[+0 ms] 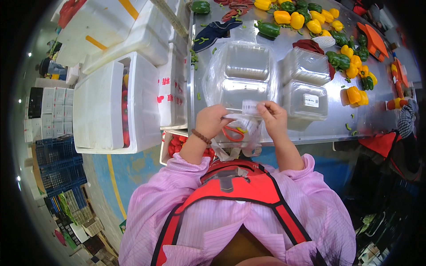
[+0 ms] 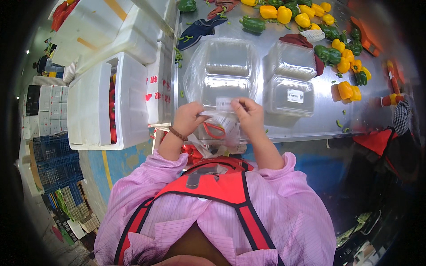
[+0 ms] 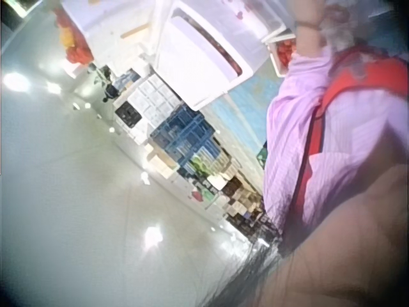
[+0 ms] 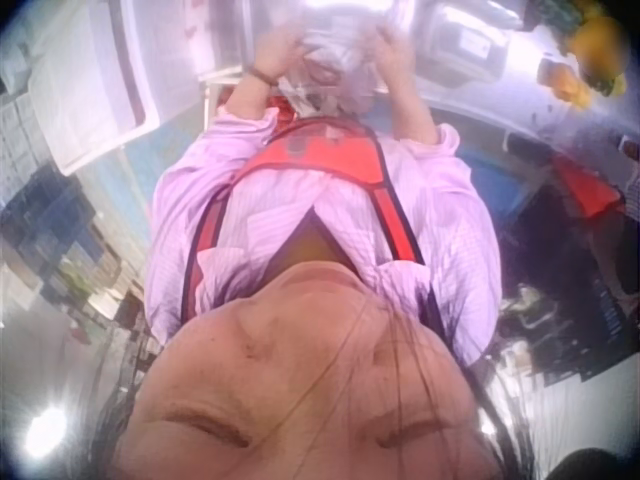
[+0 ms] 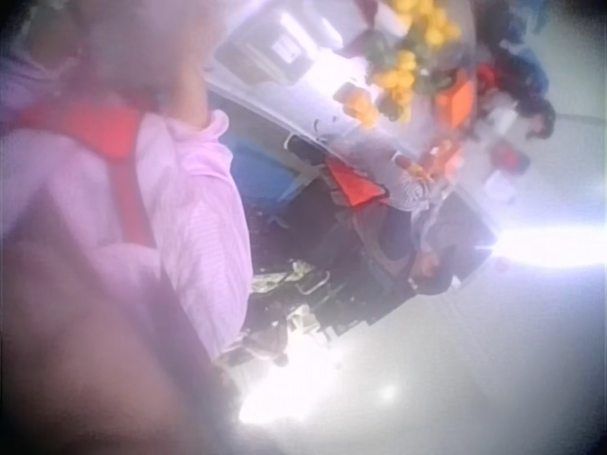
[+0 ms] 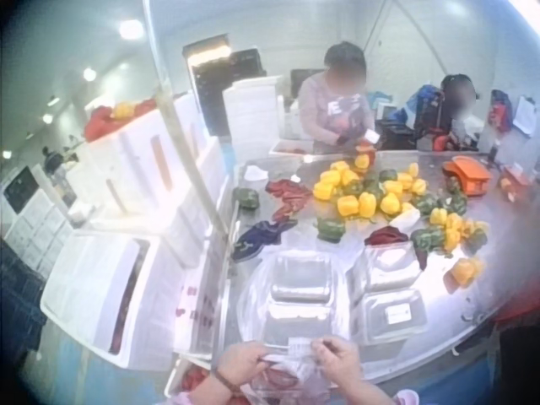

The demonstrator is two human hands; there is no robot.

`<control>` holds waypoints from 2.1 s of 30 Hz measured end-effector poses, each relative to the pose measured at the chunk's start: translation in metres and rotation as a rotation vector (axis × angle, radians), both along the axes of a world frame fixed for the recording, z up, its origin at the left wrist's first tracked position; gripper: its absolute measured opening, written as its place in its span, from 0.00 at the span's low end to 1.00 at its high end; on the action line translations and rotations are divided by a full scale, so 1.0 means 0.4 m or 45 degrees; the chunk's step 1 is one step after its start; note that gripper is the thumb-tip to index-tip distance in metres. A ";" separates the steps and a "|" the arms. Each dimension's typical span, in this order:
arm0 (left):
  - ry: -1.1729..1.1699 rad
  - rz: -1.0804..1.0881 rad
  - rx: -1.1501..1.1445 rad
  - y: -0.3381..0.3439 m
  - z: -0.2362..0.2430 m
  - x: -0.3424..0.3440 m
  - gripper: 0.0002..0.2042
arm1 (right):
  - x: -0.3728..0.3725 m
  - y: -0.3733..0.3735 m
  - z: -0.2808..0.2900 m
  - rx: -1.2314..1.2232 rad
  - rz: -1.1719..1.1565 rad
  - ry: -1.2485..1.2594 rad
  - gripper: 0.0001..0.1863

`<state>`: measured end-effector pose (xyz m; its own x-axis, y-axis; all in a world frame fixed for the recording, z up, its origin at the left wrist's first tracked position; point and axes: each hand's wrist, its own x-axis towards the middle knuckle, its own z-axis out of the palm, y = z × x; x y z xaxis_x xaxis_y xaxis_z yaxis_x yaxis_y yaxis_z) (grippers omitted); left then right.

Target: The person places printed labels onto clear plastic containers on a metal worktable, smoothing each label to adhere it. The person also briefly picks up a red bell pepper from a nearby bin and places it back.

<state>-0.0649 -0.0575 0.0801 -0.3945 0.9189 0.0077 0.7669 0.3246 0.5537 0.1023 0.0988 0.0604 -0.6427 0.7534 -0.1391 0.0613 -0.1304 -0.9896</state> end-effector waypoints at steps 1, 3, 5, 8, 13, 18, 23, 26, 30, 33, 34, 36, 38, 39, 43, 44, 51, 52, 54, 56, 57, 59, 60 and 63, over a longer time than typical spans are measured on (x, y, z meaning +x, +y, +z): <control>0.040 -0.017 -0.076 -0.005 -0.013 -0.008 0.07 | -0.014 0.017 -0.012 0.173 -0.043 -0.028 0.12; 0.062 -0.132 0.022 -0.001 -0.041 -0.015 0.07 | -0.044 0.045 -0.030 0.207 0.008 -0.214 0.13; 0.127 -0.226 0.138 0.010 -0.042 -0.013 0.06 | -0.074 0.060 -0.054 0.269 0.044 -0.341 0.13; 0.219 -0.315 0.260 0.064 -0.039 0.003 0.07 | -0.115 0.065 -0.098 0.402 0.066 -0.449 0.14; 0.194 -0.382 0.111 0.107 -0.095 0.003 0.07 | -0.129 0.084 -0.101 0.704 0.193 -0.672 0.14; -0.040 -0.037 0.125 0.013 -0.119 -0.022 0.08 | -0.004 0.097 -0.074 0.821 0.005 -0.819 0.19; -0.417 0.129 -0.003 -0.044 -0.153 0.004 0.07 | 0.090 0.019 -0.154 0.894 0.133 -0.718 0.28; -0.283 0.149 0.086 -0.040 -0.140 0.023 0.05 | 0.082 -0.023 -0.109 0.909 0.120 -0.694 0.33; -0.266 0.150 0.138 -0.026 -0.101 0.028 0.05 | 0.088 -0.010 -0.059 0.956 0.115 -0.678 0.35; -0.344 0.184 0.190 -0.021 -0.093 0.027 0.05 | 0.086 0.004 -0.048 0.985 0.080 -0.637 0.33; -0.370 0.188 0.206 -0.020 -0.084 0.027 0.04 | 0.084 0.010 -0.047 1.002 0.061 -0.618 0.33; -0.418 0.206 0.229 -0.018 -0.072 0.026 0.04 | 0.077 0.025 -0.033 0.991 0.040 -0.584 0.31; -0.460 0.232 0.243 -0.024 -0.063 0.026 0.04 | 0.067 0.036 -0.016 0.981 0.034 -0.573 0.29; -0.371 0.216 0.327 -0.025 -0.056 0.029 0.04 | 0.062 0.042 -0.007 0.978 0.034 -0.584 0.28; -0.184 0.086 0.502 -0.047 -0.044 0.060 0.06 | 0.039 0.075 0.016 0.998 0.021 -0.555 0.26; -0.179 0.037 0.504 -0.045 -0.045 0.064 0.07 | 0.028 0.086 0.028 1.126 -0.042 -0.523 0.25; -0.032 -0.291 0.041 0.076 -0.142 0.072 0.06 | -0.140 0.154 0.082 1.760 0.223 -0.527 0.13; -0.013 -0.290 -0.048 0.082 -0.144 0.073 0.07 | -0.155 0.174 0.087 1.776 0.340 -0.630 0.12; -0.080 -0.288 -0.022 0.080 -0.155 0.082 0.08 | -0.150 0.236 0.129 1.796 0.168 -0.416 0.08; -0.102 -0.286 0.025 0.085 -0.175 0.074 0.08 | -0.114 0.274 0.170 1.862 -0.047 -0.254 0.07; -0.130 -0.295 0.027 0.092 -0.176 0.070 0.08 | -0.076 0.298 0.189 1.922 -0.187 -0.210 0.09; -0.178 -0.270 0.015 0.083 -0.184 0.053 0.08 | -0.002 0.331 0.265 1.838 -0.449 0.087 0.15; -0.186 -0.270 0.003 0.078 -0.183 0.050 0.07 | 0.042 0.345 0.307 1.949 -0.520 0.117 0.16; -0.254 -0.241 0.023 0.065 -0.171 0.041 0.06 | 0.177 0.377 0.319 2.056 -0.448 -0.083 0.13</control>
